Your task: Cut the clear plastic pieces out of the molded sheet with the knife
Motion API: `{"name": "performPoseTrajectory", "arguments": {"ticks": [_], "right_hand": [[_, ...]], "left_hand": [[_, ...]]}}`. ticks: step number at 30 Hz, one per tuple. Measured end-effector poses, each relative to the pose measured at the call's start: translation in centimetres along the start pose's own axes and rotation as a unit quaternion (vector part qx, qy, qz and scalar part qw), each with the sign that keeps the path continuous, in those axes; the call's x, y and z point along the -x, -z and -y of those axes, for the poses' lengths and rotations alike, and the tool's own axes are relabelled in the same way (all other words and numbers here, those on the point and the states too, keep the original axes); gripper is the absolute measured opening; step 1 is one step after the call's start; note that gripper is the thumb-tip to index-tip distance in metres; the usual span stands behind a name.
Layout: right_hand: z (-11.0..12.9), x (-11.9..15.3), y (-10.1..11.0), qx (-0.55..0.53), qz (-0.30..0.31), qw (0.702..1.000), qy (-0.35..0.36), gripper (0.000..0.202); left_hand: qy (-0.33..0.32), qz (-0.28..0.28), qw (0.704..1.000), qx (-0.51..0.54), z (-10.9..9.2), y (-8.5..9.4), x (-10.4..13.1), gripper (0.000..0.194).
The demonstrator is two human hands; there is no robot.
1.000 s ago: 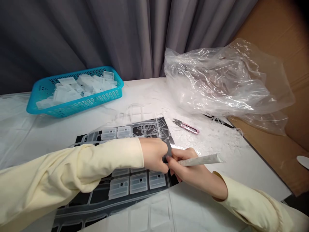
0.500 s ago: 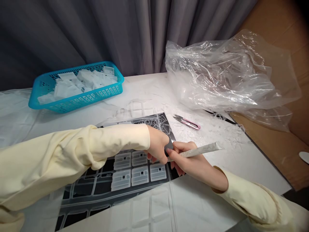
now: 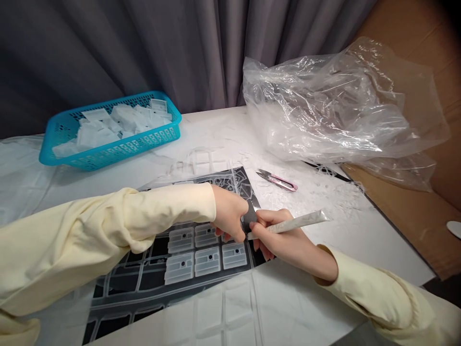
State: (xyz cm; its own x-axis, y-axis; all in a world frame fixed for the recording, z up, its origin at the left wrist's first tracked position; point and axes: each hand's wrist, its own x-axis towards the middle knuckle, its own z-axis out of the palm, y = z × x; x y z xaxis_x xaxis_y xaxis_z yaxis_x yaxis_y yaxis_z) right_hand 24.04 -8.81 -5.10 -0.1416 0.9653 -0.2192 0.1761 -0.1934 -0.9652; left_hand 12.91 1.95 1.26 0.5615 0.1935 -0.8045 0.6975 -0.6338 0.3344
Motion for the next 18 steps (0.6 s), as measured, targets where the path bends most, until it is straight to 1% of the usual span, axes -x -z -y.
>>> {"name": "performPoseTrajectory", "arguments": {"ticks": [5,10,12,14,16,18], "right_hand": [[-0.1,-0.1,0.1,-0.011,-0.001,1.0,-0.018,0.028],[-0.3,-0.1,0.1,-0.005,-0.006,1.0,-0.011,0.027],[-0.3,-0.1,0.0,0.005,-0.005,1.0,-0.001,0.028],[-0.4,-0.1,-0.2,0.034,-0.012,0.999,0.023,0.028],[-0.3,0.0,-0.3,0.07,-0.022,0.996,0.052,0.028],[-0.3,0.0,-0.3,0.092,-0.027,0.993,0.066,0.026]], "left_hand": [[0.013,0.013,1.0,-0.01,-0.2,0.2,0.1,0.022],[0.011,0.009,1.0,-0.011,0.0,0.1,0.1,0.022],[0.008,-0.008,1.0,-0.017,0.1,-0.2,0.1,0.023],[-0.005,-0.032,0.999,-0.021,0.1,-0.6,0.0,0.025],[-0.022,-0.063,0.997,-0.037,0.0,-1.1,-0.2,0.026],[-0.029,-0.1,0.993,-0.059,-0.2,-1.5,-0.3,0.024]]}}
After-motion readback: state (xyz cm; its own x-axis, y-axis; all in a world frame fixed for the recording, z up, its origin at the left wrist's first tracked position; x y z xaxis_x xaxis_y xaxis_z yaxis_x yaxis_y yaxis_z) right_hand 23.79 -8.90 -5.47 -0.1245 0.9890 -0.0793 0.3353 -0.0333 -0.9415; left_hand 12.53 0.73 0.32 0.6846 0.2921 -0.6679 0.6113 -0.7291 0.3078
